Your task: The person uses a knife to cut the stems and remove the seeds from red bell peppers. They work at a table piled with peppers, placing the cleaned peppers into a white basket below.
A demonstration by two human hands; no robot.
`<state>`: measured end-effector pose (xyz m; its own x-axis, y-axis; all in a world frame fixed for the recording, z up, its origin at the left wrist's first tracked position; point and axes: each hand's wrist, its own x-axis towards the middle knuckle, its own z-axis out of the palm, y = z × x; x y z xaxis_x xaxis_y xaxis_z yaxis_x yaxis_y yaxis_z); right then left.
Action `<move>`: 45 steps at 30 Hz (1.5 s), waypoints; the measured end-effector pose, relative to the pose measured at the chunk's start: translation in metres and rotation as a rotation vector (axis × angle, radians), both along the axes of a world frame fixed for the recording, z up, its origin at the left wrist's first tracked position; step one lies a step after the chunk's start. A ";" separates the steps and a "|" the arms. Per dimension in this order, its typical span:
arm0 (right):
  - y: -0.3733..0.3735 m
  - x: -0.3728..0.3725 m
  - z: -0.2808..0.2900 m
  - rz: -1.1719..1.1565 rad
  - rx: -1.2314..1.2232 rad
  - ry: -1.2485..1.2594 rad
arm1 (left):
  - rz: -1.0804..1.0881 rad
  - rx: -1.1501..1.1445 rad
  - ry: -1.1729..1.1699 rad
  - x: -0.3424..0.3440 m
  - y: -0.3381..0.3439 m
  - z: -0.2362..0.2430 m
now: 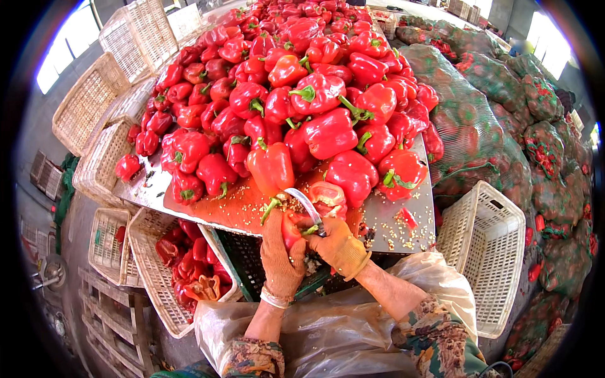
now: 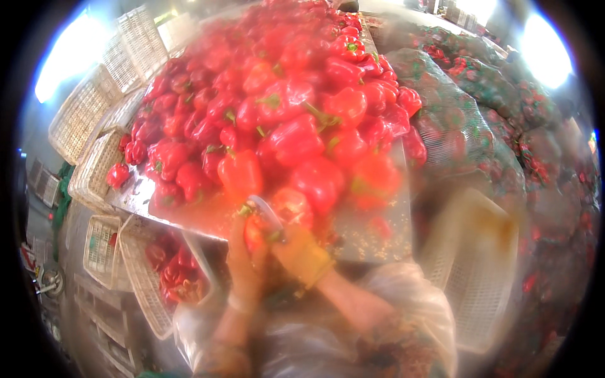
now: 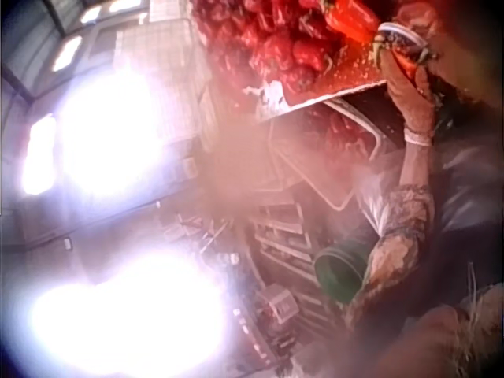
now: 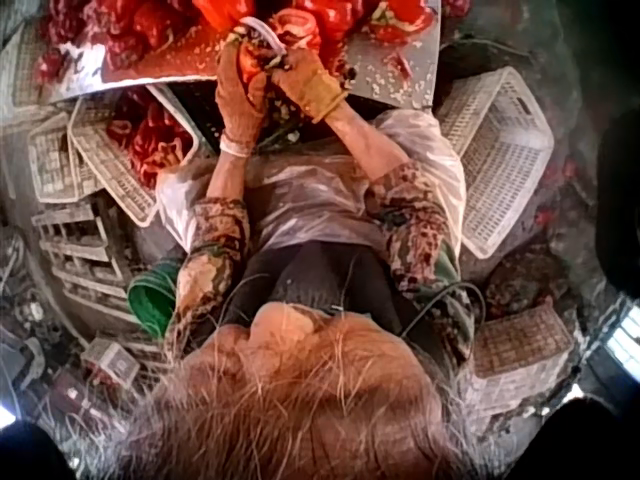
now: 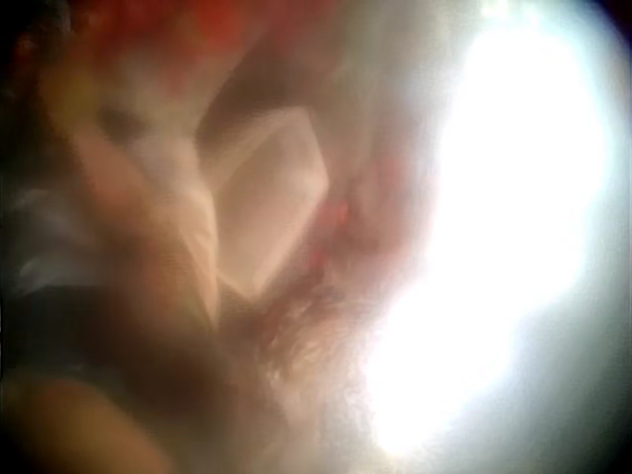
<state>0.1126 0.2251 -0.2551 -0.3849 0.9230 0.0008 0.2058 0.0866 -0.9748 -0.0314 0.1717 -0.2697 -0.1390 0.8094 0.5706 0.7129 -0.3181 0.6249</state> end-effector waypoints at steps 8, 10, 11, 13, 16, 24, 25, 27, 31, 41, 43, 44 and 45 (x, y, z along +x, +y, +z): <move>0.002 0.021 0.042 0.268 -0.178 0.155 | -0.103 -0.104 -0.134 -0.009 -0.008 0.013; 0.002 0.021 0.026 0.220 -0.175 0.156 | -0.131 -0.051 -0.166 -0.006 -0.005 0.017; 0.002 0.018 0.028 0.219 -0.201 0.153 | -0.141 -0.027 -0.175 -0.007 -0.005 0.018; 0.002 0.015 0.033 0.210 -0.251 0.145 | -0.142 -0.035 -0.219 -0.007 -0.006 0.016; 0.003 0.015 0.032 0.232 -0.306 0.126 | -0.171 -0.032 -0.232 -0.009 -0.005 0.017; -0.010 0.010 0.036 0.315 -0.122 0.170 | -0.289 -0.128 -0.686 -0.010 -0.015 0.034; -0.011 0.008 0.033 0.308 -0.057 0.179 | -0.291 -0.154 -0.713 -0.010 -0.015 0.036; -0.009 0.004 0.017 0.238 0.122 0.179 | -0.266 -0.154 -0.691 -0.011 -0.011 0.038; -0.011 -0.001 0.017 0.152 0.239 0.074 | -0.150 -0.136 -0.670 -0.003 -0.006 0.034; -0.018 0.003 0.068 0.020 0.596 -0.138 | 0.067 0.003 -0.512 0.026 -0.014 0.049; -0.018 0.003 0.062 -0.010 0.674 -0.184 | 0.091 0.023 -0.450 0.027 -0.013 0.047; -0.018 0.003 0.060 -0.007 0.666 -0.214 | 0.106 0.027 -0.415 0.027 -0.013 0.045; -0.017 0.002 0.057 -0.004 0.658 -0.243 | 0.121 0.017 -0.369 0.024 -0.013 0.044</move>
<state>0.1149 0.2080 -0.1980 -0.4415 0.7615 0.4746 0.4125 0.6420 -0.6463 -0.0070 0.1585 -0.2260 -0.4316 0.7655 0.4772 0.4739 -0.2577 0.8420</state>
